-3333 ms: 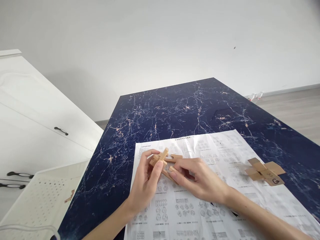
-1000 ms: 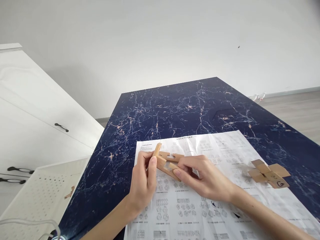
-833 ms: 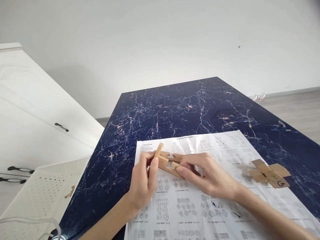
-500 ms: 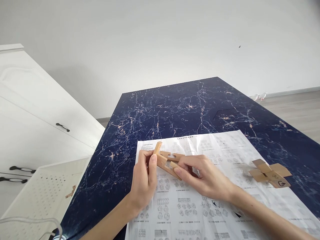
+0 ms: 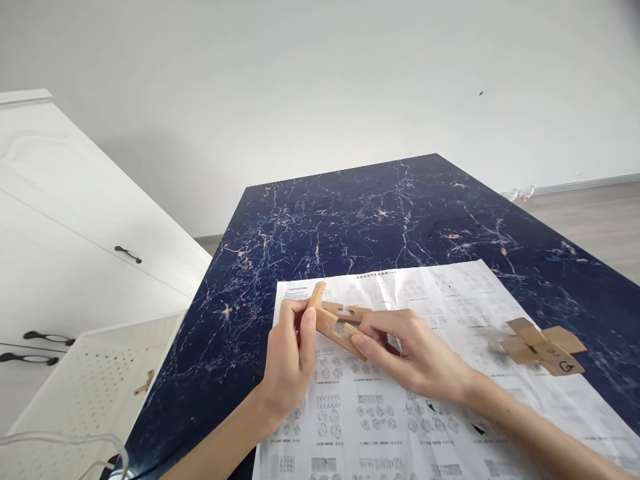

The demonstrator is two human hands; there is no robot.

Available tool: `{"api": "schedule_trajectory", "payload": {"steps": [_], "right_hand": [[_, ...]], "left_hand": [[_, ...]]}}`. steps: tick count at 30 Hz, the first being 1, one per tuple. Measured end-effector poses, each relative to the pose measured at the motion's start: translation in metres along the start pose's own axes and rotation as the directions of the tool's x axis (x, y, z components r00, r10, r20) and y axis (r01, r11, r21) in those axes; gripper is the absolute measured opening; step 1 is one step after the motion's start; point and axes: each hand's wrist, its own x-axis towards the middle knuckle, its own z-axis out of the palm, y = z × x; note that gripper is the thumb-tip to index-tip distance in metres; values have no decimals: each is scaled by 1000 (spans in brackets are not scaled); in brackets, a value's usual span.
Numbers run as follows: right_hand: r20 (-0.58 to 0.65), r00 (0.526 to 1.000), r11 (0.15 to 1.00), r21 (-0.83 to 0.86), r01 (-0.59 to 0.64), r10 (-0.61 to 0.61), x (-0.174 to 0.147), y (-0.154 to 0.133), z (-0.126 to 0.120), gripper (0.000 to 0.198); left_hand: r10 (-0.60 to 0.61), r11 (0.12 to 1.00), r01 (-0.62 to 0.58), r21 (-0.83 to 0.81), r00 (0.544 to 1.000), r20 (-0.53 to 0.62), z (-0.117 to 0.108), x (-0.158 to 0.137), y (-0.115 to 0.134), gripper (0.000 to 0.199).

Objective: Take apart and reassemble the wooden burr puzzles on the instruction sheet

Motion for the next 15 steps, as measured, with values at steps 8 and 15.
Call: {"api": "schedule_trajectory", "payload": {"steps": [8, 15], "right_hand": [[28, 999, 1000, -24, -16, 17, -1, -1, -11, 42], [3, 1000, 1000, -2, 14, -14, 0, -2, -2, 44]], "left_hand": [[84, 996, -82, -45, 994, 64, 1, -1, -2, 17], [-2, 1000, 1, -13, 1000, -13, 1, -1, -3, 21]]}}
